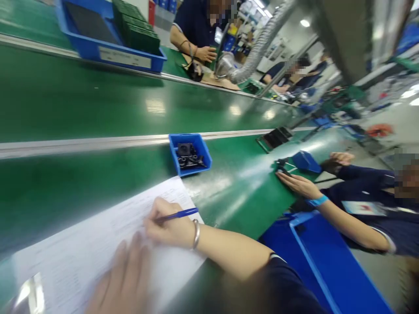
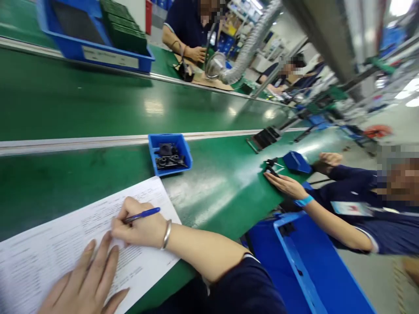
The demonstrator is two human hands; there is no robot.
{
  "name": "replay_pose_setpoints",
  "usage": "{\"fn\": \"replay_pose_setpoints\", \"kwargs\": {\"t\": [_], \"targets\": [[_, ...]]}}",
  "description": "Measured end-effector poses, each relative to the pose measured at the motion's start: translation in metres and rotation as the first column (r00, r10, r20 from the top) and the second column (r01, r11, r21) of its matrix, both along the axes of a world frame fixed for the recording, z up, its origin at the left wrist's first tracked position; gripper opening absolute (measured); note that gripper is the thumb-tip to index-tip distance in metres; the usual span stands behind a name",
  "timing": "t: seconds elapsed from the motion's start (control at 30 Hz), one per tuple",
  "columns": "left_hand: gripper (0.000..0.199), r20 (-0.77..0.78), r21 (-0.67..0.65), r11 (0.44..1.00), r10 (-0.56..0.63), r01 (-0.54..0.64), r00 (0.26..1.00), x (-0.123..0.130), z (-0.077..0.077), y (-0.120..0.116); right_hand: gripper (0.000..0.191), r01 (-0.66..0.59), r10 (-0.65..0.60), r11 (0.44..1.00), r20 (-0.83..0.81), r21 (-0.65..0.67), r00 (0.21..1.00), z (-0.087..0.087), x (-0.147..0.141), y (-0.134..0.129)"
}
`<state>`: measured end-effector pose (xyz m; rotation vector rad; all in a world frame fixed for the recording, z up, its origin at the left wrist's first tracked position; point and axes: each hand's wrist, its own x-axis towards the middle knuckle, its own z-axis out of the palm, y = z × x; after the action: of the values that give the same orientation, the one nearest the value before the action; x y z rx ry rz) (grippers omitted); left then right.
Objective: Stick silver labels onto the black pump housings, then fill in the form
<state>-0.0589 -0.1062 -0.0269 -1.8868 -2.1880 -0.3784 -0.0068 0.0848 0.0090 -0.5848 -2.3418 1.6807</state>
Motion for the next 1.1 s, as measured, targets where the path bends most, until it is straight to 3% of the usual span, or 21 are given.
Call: {"fn": "replay_pose_setpoints", "kwargs": {"t": [0.1, 0.27, 0.4, 0.63, 1.1], "targets": [[0.067, -0.033, -0.207, 0.978, 0.006, -0.013, 0.999, 0.005, 0.023, 0.004, 0.017, 0.001, 0.000, 1.000, 0.021, -0.019, 1.000, 0.001, 0.007, -0.001], [0.065, -0.105, -0.327, 0.945, -0.065, 0.027, 0.992, -0.002, 0.041, 0.015, 0.020, -0.040, 0.040, 0.999, 0.080, 0.003, 0.996, -0.005, 0.009, 0.007], [0.064, -0.164, -0.340, 0.940, -0.091, 0.030, 0.982, -0.009, 0.049, 0.016, 0.022, -0.081, 0.074, 0.995, 0.096, 0.063, 0.993, -0.005, 0.009, 0.009], [0.067, -0.252, -0.277, 0.960, -0.103, 0.030, 0.962, -0.014, 0.042, 0.018, 0.022, -0.056, 0.036, 0.979, 0.107, 0.198, 0.994, -0.002, 0.008, 0.011], [0.067, -0.235, -0.284, 0.959, -0.077, 0.007, 0.969, -0.009, 0.037, 0.018, 0.022, -0.071, 0.047, 0.980, 0.127, 0.185, 0.991, 0.002, 0.008, 0.010]]}}
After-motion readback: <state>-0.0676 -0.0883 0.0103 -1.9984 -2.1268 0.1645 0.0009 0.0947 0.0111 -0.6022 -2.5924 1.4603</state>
